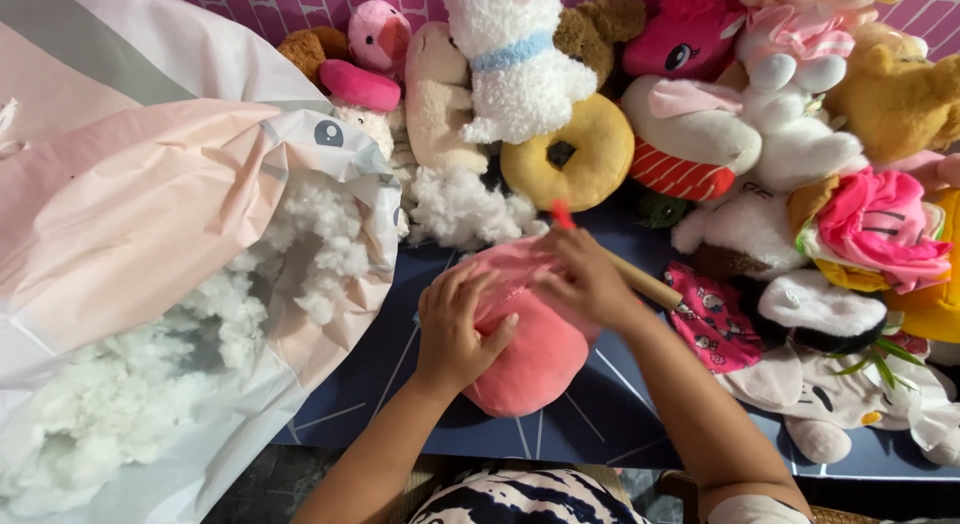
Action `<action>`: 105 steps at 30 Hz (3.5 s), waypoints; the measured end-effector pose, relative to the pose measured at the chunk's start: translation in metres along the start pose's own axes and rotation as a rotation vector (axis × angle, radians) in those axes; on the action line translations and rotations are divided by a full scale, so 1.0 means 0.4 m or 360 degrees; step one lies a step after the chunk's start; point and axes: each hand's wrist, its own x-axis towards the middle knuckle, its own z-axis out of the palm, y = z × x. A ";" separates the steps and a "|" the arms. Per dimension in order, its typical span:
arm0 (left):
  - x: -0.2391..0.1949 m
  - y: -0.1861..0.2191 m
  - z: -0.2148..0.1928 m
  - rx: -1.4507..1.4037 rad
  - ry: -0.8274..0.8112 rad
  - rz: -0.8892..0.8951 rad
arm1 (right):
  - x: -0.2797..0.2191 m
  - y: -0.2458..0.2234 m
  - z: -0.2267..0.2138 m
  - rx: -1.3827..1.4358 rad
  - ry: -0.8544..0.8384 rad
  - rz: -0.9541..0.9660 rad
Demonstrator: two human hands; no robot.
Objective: Stuffing a pink heart-shaped plush toy with white fiberfill using hands and a wooden stick to pack it tightly.
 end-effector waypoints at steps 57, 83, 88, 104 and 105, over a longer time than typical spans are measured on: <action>0.350 -0.057 -0.089 -0.0330 -0.0416 -0.0438 | 0.151 -0.049 -0.156 0.0555 0.0141 0.0612; 0.267 0.084 -0.038 0.0321 -0.1793 -0.0074 | 0.118 -0.157 -0.211 0.0123 -0.1114 0.0742; 0.292 0.104 -0.072 0.0178 -0.1847 -0.0174 | 0.074 -0.098 -0.154 0.0120 -0.1067 0.0771; 0.333 0.113 -0.111 0.0068 -0.1987 -0.0348 | 0.136 -0.134 -0.171 0.0341 -0.0863 0.0538; 0.327 0.109 -0.102 0.0066 -0.1985 -0.0351 | 0.129 -0.128 -0.177 0.0340 -0.0867 0.0536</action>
